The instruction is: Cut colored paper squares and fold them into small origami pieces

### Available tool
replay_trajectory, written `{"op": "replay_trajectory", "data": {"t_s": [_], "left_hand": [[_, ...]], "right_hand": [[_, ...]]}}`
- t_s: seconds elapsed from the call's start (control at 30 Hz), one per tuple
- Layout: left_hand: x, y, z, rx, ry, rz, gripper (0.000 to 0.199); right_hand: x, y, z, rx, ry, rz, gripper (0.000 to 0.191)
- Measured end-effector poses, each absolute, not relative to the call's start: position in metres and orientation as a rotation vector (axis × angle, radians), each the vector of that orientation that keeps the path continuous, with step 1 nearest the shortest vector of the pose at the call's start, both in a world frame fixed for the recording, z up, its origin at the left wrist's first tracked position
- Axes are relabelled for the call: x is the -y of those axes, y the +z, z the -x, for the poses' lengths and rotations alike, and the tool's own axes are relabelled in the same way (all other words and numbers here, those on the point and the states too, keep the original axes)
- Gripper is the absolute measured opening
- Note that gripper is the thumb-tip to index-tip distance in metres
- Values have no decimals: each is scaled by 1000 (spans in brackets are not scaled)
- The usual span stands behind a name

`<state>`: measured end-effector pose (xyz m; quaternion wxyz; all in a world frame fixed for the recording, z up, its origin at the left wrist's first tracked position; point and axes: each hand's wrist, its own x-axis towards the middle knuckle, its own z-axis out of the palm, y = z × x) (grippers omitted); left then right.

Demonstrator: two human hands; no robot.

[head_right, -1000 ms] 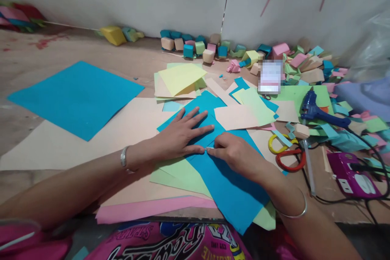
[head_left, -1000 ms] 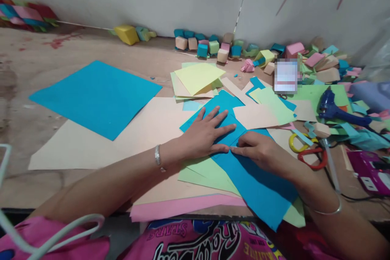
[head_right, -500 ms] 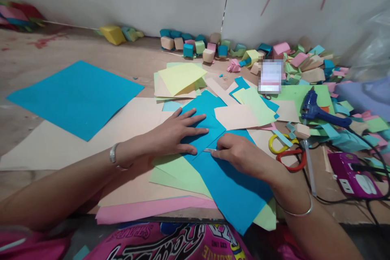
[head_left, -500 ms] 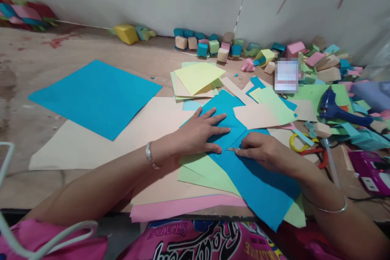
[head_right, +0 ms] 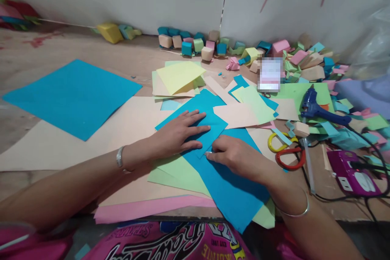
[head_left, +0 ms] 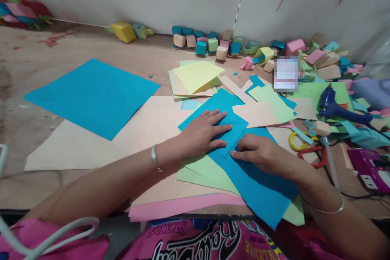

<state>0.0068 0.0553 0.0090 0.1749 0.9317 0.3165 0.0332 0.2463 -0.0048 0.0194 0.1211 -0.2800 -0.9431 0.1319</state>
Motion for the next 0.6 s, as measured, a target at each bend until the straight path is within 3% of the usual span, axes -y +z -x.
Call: {"op": "replay_trajectory", "data": {"t_s": [0.13,0.4,0.6], "left_hand": [[-54,8,-7,-911,100,-2624,56],[-57,0,-5,-880,158,-2626,60],[-57,8,-3,-834,255,-2606,46]], "right_hand": [[7,23,-247,2783,395,813,30],[8,35,-250,2763,908,605,23],[-9,54,-282,2512,719,890,21]]}}
